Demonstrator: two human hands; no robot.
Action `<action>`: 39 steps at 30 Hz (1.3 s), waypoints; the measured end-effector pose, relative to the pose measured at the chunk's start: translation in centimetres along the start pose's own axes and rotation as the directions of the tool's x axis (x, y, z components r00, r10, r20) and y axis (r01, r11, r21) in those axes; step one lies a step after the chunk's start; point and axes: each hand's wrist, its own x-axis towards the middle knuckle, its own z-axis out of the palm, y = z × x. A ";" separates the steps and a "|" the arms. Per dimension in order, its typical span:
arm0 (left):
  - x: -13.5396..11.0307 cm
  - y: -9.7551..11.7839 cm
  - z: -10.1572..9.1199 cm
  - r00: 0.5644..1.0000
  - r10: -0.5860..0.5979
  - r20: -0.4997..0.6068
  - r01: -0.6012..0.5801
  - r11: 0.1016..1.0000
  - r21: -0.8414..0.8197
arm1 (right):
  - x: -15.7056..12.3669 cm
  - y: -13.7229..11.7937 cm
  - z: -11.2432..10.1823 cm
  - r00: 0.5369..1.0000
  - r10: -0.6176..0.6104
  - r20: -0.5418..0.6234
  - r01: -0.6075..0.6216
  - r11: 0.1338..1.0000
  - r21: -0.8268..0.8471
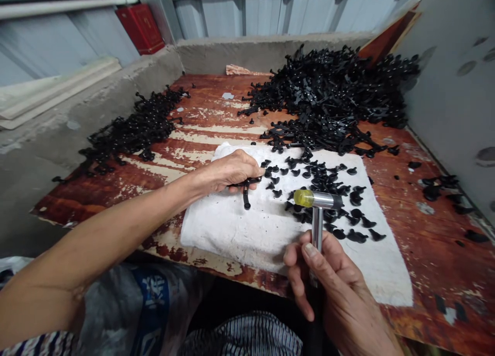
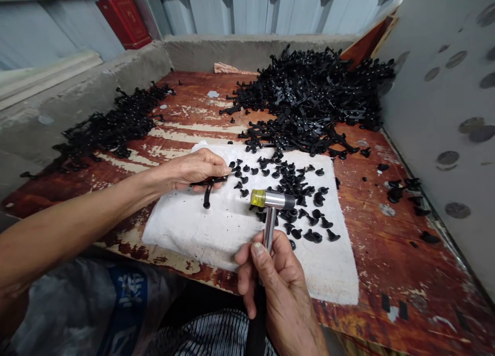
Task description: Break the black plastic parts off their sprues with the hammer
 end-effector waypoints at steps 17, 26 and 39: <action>0.3 0.1 -0.4 0.999 0.030 0.020 -0.031 0.996 0.081 | 1.3 -5.0 -0.5 0.969 -0.244 0.030 0.186 0.648 -0.738; -0.1 0.8 -0.1 0.999 -0.034 -0.018 0.036 0.995 0.097 | 7.3 -6.4 -1.0 0.785 -0.436 0.440 0.465 -0.053 -0.884; 0.0 0.0 -0.7 0.997 -0.041 0.068 0.041 0.999 0.002 | 7.9 -6.1 -1.2 0.806 -0.383 0.452 0.436 -0.133 -0.890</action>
